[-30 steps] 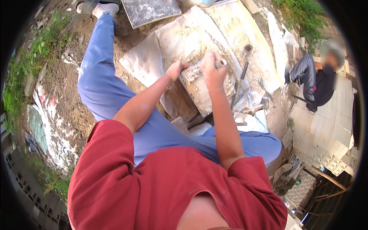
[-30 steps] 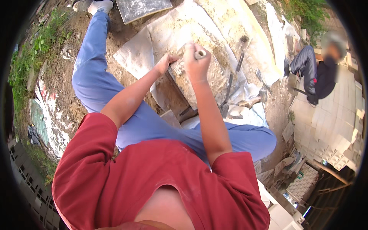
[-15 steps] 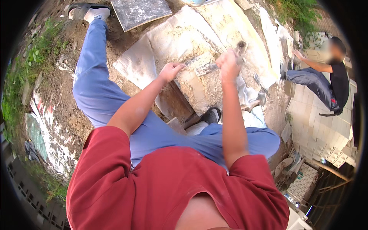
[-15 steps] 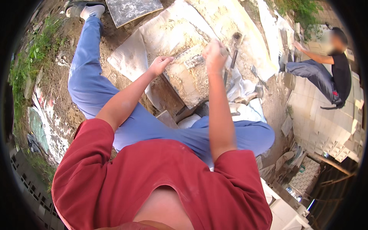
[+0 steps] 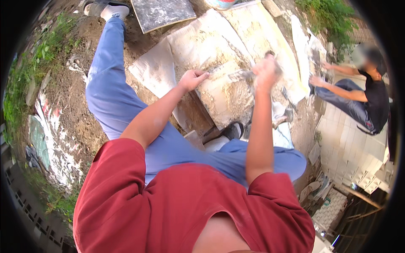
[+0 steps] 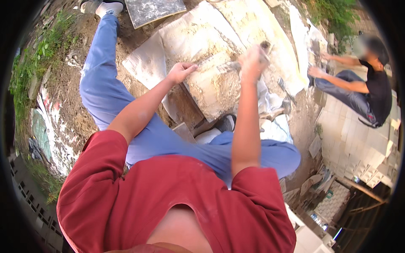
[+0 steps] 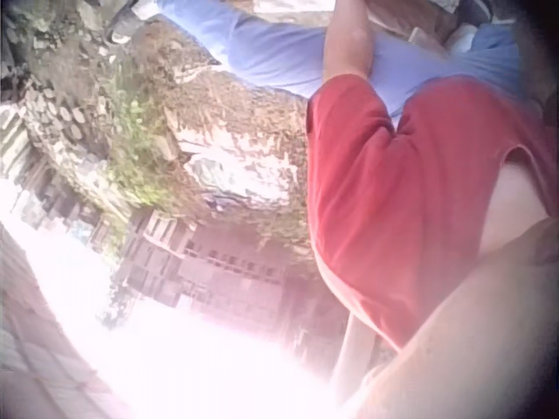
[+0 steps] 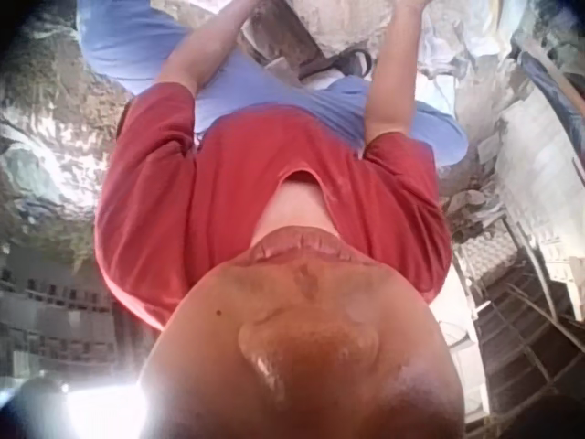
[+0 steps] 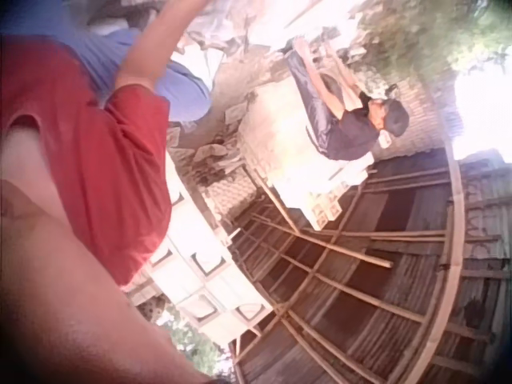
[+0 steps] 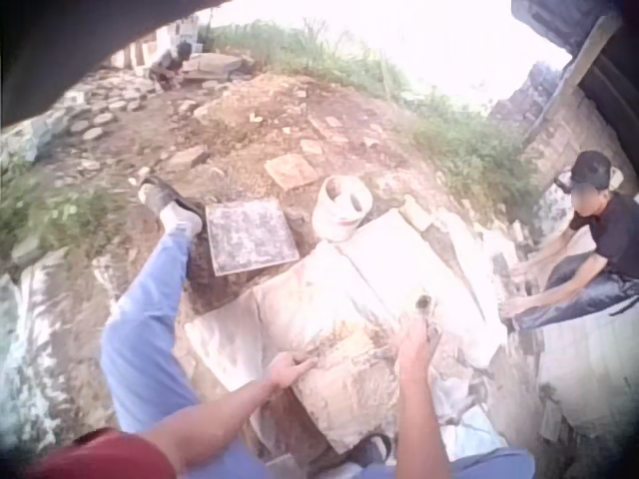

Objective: The person fills a metal mold with mortar mixture, pressing and compacting it by hand and smoothing the surface with a trowel.

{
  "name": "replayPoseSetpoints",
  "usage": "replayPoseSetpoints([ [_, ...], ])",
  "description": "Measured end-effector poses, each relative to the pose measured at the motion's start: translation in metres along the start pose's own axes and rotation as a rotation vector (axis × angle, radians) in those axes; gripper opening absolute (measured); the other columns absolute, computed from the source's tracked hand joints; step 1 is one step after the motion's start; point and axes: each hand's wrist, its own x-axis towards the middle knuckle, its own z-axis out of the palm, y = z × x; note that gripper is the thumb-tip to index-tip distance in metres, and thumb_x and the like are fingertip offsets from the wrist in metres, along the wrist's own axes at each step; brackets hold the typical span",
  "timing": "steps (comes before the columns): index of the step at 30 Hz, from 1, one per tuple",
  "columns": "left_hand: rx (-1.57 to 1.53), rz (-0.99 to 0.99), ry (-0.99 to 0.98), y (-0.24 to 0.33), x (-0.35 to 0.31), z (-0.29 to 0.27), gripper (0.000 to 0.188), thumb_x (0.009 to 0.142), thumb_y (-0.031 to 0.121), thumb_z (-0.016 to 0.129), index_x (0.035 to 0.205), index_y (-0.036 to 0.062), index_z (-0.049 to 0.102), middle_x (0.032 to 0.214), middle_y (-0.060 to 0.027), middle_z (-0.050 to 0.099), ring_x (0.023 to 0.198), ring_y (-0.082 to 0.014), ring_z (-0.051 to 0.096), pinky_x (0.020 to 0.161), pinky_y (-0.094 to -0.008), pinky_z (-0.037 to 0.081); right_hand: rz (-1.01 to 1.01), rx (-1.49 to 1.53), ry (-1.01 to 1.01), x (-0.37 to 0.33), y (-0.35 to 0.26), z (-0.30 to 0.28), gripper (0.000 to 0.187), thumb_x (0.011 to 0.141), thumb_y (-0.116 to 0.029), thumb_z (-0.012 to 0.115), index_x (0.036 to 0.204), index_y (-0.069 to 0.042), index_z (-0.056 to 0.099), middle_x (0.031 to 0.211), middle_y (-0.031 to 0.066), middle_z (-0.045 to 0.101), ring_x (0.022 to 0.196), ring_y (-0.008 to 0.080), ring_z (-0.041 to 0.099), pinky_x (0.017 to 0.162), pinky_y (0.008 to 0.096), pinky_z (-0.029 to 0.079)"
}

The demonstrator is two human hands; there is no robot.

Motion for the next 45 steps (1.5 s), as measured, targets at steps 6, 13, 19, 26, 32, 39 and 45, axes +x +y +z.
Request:
replayPoseSetpoints([
  [6, -0.006, -0.003, 0.025, 0.006, -0.009, 0.004, 0.041, 0.097, 0.041, 0.071, 0.114, 0.0044, 0.078, 0.097, -0.0028, 0.077, 0.086, -0.0081, 0.063, 0.08, -0.0278, 0.052, -0.069, 0.104, -0.016, -0.006, -0.014, -0.003, 0.035, 0.098, -0.013, 0.06, 0.066, -0.009, 0.044, 0.054, -0.0019, 0.041, 0.041, 0.009, 0.035, 0.04, 0.0284, 0.026],
  [13, 0.025, 0.004, 0.058, -0.013, -0.006, 0.0, 0.037, 0.098, 0.036, 0.07, 0.114, 0.004, 0.077, 0.097, -0.0022, 0.077, 0.088, -0.0076, 0.064, 0.083, -0.0286, 0.053, -0.123, 0.093, -0.05, -0.002, -0.018, 0.007, 0.039, 0.101, -0.016, 0.056, 0.064, -0.009, 0.046, 0.052, -0.0008, 0.044, 0.04, 0.0099, 0.038, 0.04, 0.0298, 0.03],
  [19, -0.071, -0.034, -0.022, -0.007, -0.002, 0.0, 0.035, 0.097, 0.032, 0.068, 0.114, 0.0026, 0.077, 0.102, -0.006, 0.078, 0.093, -0.0105, 0.067, 0.085, -0.0287, 0.053, 0.045, -0.005, -0.144, 0.017, 0.003, 0.02, 0.033, 0.101, -0.013, 0.056, 0.069, -0.007, 0.054, 0.055, -0.0033, 0.046, 0.043, 0.0074, 0.039, 0.04, 0.0284, 0.03],
  [26, -0.058, -0.05, -0.014, -0.012, -0.003, -0.001, 0.038, 0.095, 0.035, 0.068, 0.114, 0.0033, 0.076, 0.099, -0.009, 0.078, 0.091, -0.0123, 0.07, 0.085, -0.0298, 0.054, 0.086, -0.09, -0.022, 0.003, 0.006, 0.043, 0.036, 0.102, -0.016, 0.057, 0.067, -0.005, 0.053, 0.057, -0.0005, 0.05, 0.046, 0.0069, 0.043, 0.043, 0.0279, 0.035],
  [32, -0.017, 0.078, 0.055, -0.003, 0.0, 0.002, 0.038, 0.097, 0.034, 0.067, 0.113, 0.0, 0.076, 0.094, -0.0028, 0.076, 0.085, -0.0085, 0.065, 0.079, -0.0283, 0.053, -0.035, -0.044, -0.075, -0.008, -0.003, 0.04, 0.036, 0.102, -0.013, 0.056, 0.067, -0.008, 0.049, 0.052, -0.0016, 0.041, 0.04, 0.0093, 0.034, 0.04, 0.0295, 0.028],
  [39, 0.033, 0.006, 0.037, -0.001, -0.007, 0.006, 0.037, 0.096, 0.033, 0.068, 0.114, 0.0007, 0.076, 0.094, -0.0015, 0.076, 0.085, -0.007, 0.064, 0.078, -0.0277, 0.053, -0.099, 0.061, 0.001, -0.035, -0.017, 0.001, 0.041, 0.102, -0.016, 0.058, 0.065, -0.013, 0.04, 0.053, -0.0023, 0.037, 0.043, 0.0087, 0.034, 0.044, 0.03, 0.03],
  [45, 0.028, 0.115, 0.114, -0.011, -0.006, 0.009, 0.04, 0.093, 0.037, 0.07, 0.111, 0.0026, 0.077, 0.09, -0.0037, 0.077, 0.081, -0.0091, 0.066, 0.077, -0.0289, 0.054, -0.074, 0.296, -0.051, -0.044, -0.018, -0.039, 0.036, 0.102, -0.015, 0.055, 0.068, -0.009, 0.045, 0.053, -0.0002, 0.039, 0.042, 0.0108, 0.034, 0.043, 0.0295, 0.03],
])
